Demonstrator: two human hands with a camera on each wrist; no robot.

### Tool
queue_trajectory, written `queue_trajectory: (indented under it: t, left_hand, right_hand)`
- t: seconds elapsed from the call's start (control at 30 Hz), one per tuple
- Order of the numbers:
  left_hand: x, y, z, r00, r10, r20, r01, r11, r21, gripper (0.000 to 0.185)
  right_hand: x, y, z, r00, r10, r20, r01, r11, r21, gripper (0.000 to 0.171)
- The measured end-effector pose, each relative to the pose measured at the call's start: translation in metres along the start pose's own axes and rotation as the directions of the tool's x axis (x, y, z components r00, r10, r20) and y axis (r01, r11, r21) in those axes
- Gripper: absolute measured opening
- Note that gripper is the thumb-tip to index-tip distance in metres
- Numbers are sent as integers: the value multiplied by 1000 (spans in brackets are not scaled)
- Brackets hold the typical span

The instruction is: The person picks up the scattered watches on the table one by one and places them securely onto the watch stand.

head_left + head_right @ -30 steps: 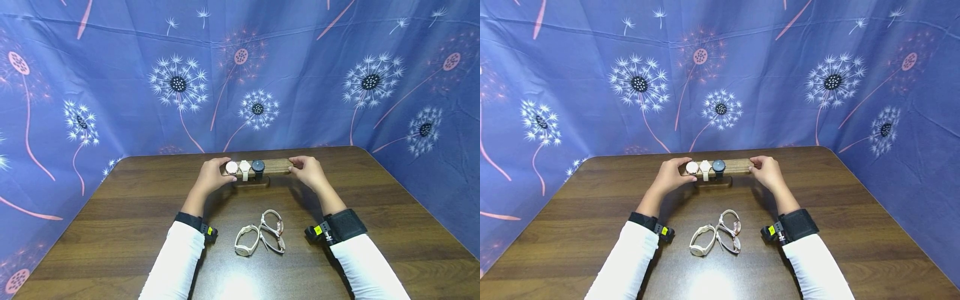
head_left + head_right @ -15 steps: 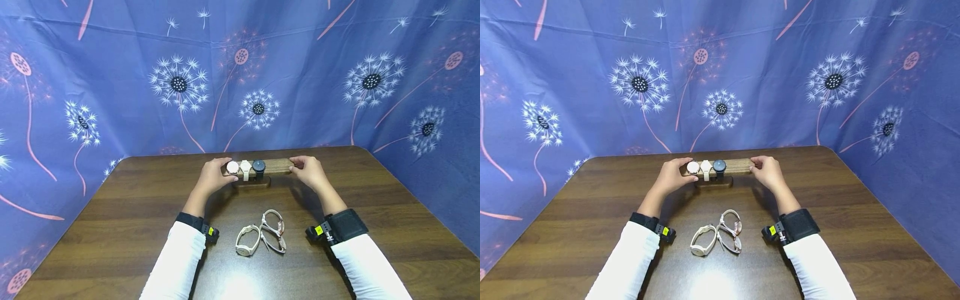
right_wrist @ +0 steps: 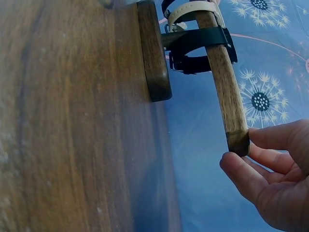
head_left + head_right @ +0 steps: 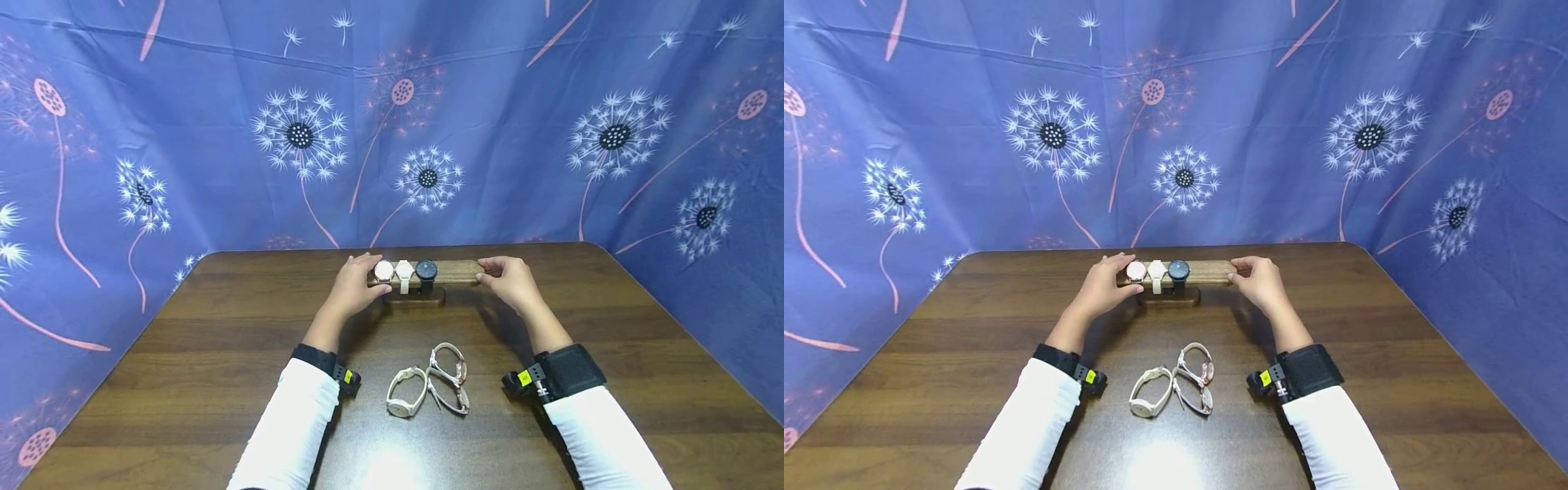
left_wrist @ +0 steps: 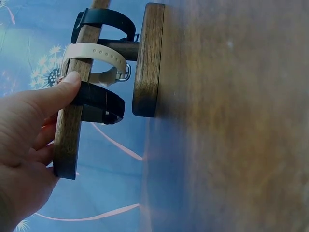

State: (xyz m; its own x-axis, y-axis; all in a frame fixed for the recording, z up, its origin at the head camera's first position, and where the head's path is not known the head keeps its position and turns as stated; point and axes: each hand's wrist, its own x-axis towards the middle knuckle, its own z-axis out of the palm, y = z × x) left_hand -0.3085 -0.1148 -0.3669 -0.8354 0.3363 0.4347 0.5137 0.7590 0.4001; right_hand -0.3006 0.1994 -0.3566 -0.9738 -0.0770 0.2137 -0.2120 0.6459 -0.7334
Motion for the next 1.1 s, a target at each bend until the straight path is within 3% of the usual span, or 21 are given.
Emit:
queue_trajectory:
  t: [0.2,0.5,0.8,0.93,1.1]
  left_hand:
    - [-1,-2,3,1000,-6,15,6,1000,4,65]
    - [-3,-1,-4,998,-48,42,51,997,-59,67]
    - [-6,2,-22,999,20,-49,-26,992,-120,39]
    - [-9,9,-30,996,56,-63,-64,988,-140,34]
    - [-11,20,-38,990,120,-73,-128,983,-128,30]
  right_hand:
    - [0,1,3,1000,-16,-14,16,1000,-2,37]
    - [-1,0,-7,997,7,74,-9,1000,27,42]
    - [-12,-21,-21,989,-124,79,128,990,-55,35]
    - [-19,-29,-21,965,-211,157,223,973,-64,32]
    - [-29,-38,-17,902,-325,283,352,935,-49,29]
